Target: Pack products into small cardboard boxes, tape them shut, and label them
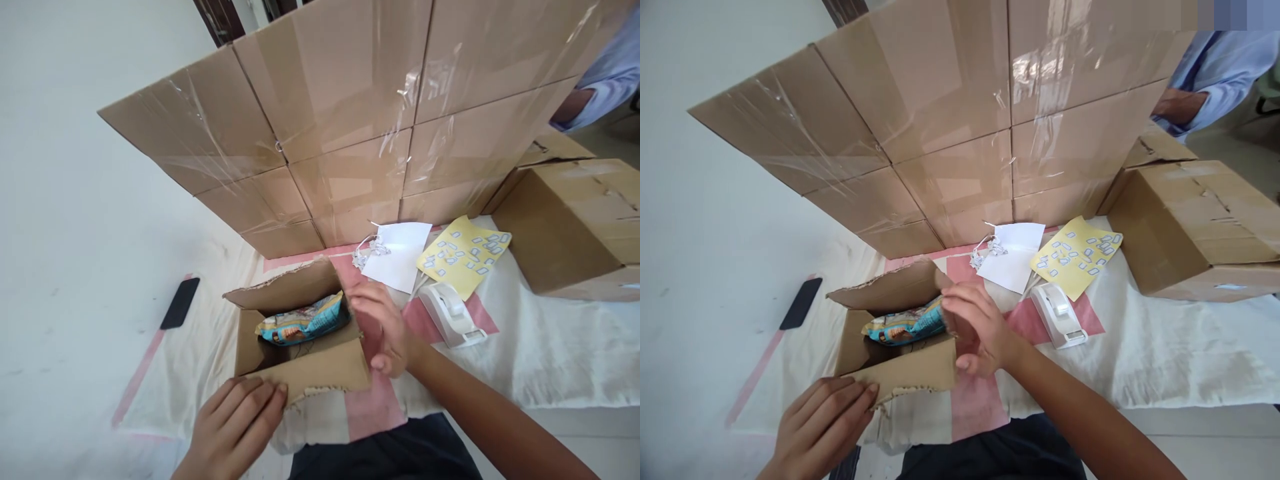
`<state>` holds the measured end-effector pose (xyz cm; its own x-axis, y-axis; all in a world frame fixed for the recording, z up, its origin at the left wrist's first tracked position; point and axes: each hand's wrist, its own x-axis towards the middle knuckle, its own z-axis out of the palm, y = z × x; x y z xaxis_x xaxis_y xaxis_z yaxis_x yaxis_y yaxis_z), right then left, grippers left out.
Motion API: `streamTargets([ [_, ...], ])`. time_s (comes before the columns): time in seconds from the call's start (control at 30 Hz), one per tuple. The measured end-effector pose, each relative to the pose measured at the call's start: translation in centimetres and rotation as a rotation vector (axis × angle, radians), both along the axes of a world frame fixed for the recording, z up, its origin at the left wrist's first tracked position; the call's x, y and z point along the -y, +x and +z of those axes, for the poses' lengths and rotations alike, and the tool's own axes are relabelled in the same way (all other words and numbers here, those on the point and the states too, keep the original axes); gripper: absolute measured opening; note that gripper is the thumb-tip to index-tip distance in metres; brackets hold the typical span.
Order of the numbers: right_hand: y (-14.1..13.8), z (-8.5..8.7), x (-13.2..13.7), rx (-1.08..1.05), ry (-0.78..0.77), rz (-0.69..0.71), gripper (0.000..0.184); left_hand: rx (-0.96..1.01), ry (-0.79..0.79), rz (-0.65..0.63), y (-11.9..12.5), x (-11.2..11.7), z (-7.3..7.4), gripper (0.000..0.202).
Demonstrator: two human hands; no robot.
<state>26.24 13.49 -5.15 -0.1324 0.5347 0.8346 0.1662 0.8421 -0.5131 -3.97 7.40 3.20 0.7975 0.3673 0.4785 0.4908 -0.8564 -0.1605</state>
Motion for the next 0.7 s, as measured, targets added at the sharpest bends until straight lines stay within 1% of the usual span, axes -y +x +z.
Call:
streamTargets([
  [0.07, 0.2, 0.6, -0.2, 0.151, -0.021, 0.117, 0.067, 0.059, -0.137, 0.023, -1.1, 0.7, -0.5, 0.023],
  [0.1, 0.3, 0.8, -0.3, 0.185, -0.038, 0.157, 0.067, 0.096, -0.239, 0.02, -1.8, 0.7, -0.5, 0.029],
  [0.13, 0.3, 1.0, -0.4, 0.194, -0.056, 0.184, 0.067, 0.151, -0.353, 0.012, -2.7, 0.4, -0.4, 0.039],
  [0.17, 0.3, 1.0, -0.6, 0.186, -0.066, 0.199, 0.068, 0.225, -0.468, 0.011, -3.7, -0.2, -0.1, 0.047],
  [0.2, 0.3, 1.0, -0.7, 0.172, -0.072, 0.205, 0.07, 0.305, -0.568, 0.012, -4.7, -1.1, 0.1, 0.051],
  [0.23, 0.2, 1.0, -0.8, 0.159, -0.075, 0.206, 0.072, 0.383, -0.64, 0.038, -5.6, -2.3, 0.4, 0.049],
  [0.27, 0.2, 1.0, -0.8, 0.152, -0.078, 0.205, 0.073, 0.416, -0.69, 0.073, -6.5, -3.7, 0.6, 0.047],
  [0.3, 0.2, 0.9, -0.9, 0.151, -0.083, 0.202, 0.073, 0.38, -0.731, 0.079, -7.1, -5.3, 0.8, 0.05],
  [0.33, 0.2, 0.9, -0.9, 0.153, -0.088, 0.197, 0.074, 0.318, -0.771, 0.092, -7.5, -6.8, 0.9, 0.058],
  [0.4, 0.3, 1.0, -0.9, 0.165, -0.092, 0.192, 0.074, 0.159, -0.843, 0.03, -7.5, -9.6, 1.2, 0.071],
  [0.43, 0.3, 1.1, -0.9, 0.168, -0.089, 0.191, 0.074, 0.073, -0.858, 0.01, -7.2, -10.5, 1.3, 0.073],
  [0.5, 0.3, 1.2, -0.8, 0.172, -0.076, 0.189, 0.075, -0.098, -0.819, 0.0, -6.2, -11.3, 1.6, 0.073],
  [0.6, 0.4, 1.4, -0.9, 0.198, -0.061, 0.19, 0.074, -0.302, -0.652, 0.052, -4.4, -10.6, 1.9, 0.066],
  [0.63, 0.4, 1.4, -0.9, 0.209, -0.059, 0.193, 0.073, -0.334, -0.595, 0.063, -3.8, -10.1, 1.9, 0.063],
  [0.7, 0.4, 1.5, -0.9, 0.229, -0.054, 0.193, 0.07, -0.335, -0.511, 0.077, -3.1, -9.4, 1.8, 0.059],
])
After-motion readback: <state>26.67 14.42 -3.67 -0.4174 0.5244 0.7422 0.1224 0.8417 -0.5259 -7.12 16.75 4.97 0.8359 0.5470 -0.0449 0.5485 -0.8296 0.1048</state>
